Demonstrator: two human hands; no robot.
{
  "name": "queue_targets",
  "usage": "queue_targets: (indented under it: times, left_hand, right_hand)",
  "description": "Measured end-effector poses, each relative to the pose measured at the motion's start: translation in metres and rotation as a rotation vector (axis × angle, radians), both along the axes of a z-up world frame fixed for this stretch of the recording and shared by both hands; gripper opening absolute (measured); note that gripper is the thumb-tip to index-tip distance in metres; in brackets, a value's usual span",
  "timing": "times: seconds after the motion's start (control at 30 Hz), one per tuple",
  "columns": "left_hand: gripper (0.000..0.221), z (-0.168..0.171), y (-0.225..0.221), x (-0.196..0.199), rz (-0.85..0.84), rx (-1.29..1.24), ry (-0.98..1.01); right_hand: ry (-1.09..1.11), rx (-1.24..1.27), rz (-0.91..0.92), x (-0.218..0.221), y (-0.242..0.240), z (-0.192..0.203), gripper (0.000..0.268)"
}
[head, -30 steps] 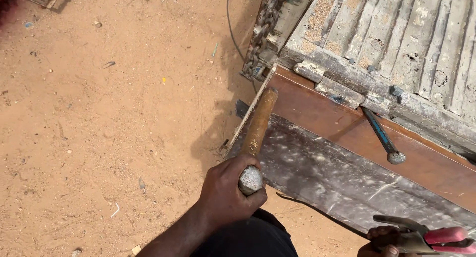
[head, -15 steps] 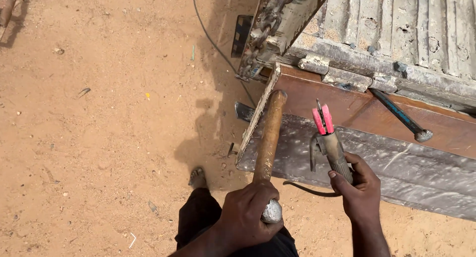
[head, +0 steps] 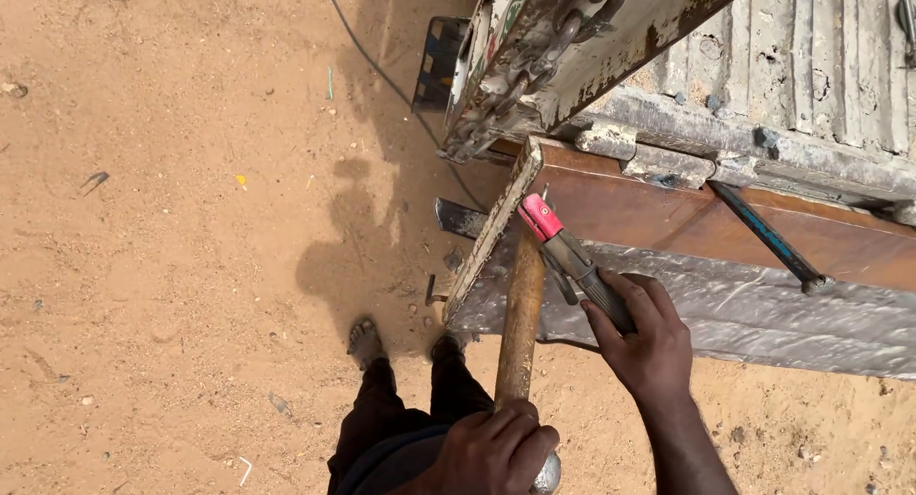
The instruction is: The recorder is welding and hammering a metal plate onto the tailgate or bed of a truck.
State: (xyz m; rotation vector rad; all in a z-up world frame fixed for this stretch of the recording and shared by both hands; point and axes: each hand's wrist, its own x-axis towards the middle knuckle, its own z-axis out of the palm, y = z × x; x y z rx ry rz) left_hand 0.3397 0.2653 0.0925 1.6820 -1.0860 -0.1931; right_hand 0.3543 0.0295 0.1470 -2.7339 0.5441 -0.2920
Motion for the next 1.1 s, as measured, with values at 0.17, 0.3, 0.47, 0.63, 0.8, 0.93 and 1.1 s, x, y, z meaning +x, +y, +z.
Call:
queue_targets:
  times: [0.17, 0.3, 0.47, 0.63, 0.8, 0.93, 1.1]
  left_hand:
    - [0.016, -0.003, -0.010, -0.004, 0.039, 0.039, -0.015]
    - [0.015, 0.003, -0.019, -0.006, 0.038, 0.088, -0.027]
    - [0.013, -0.008, -0.027, -0.022, 0.059, 0.140, -0.049]
    - [0.016, -0.009, -0.031, -0.026, 0.097, 0.125, -0.104]
    - [0.019, -0.012, -0.035, -0.030, 0.102, 0.130, -0.091]
    - [0.019, -0.011, -0.037, -0.032, 0.110, 0.138, -0.093]
    - [0.019, -0.010, -0.039, -0.033, 0.108, 0.145, -0.093]
  right_hand:
    - [-0.029, -0.012, 0.044, 0.011, -0.016, -0.007, 0.043]
    - [-0.038, 0.090, 0.108, 0.020, -0.034, -0.006, 0.044]
    - [0.011, 0.133, 0.150, 0.025, -0.052, -0.012, 0.045]
    - [0.026, 0.108, 0.169, 0.030, -0.056, -0.010, 0.046]
    - [0.017, 0.096, 0.177, 0.027, -0.058, -0.013, 0.045]
    - [0.018, 0.094, 0.179, 0.026, -0.060, -0.014, 0.046]
    - [0.019, 0.103, 0.172, 0.028, -0.059, -0.011, 0.045]
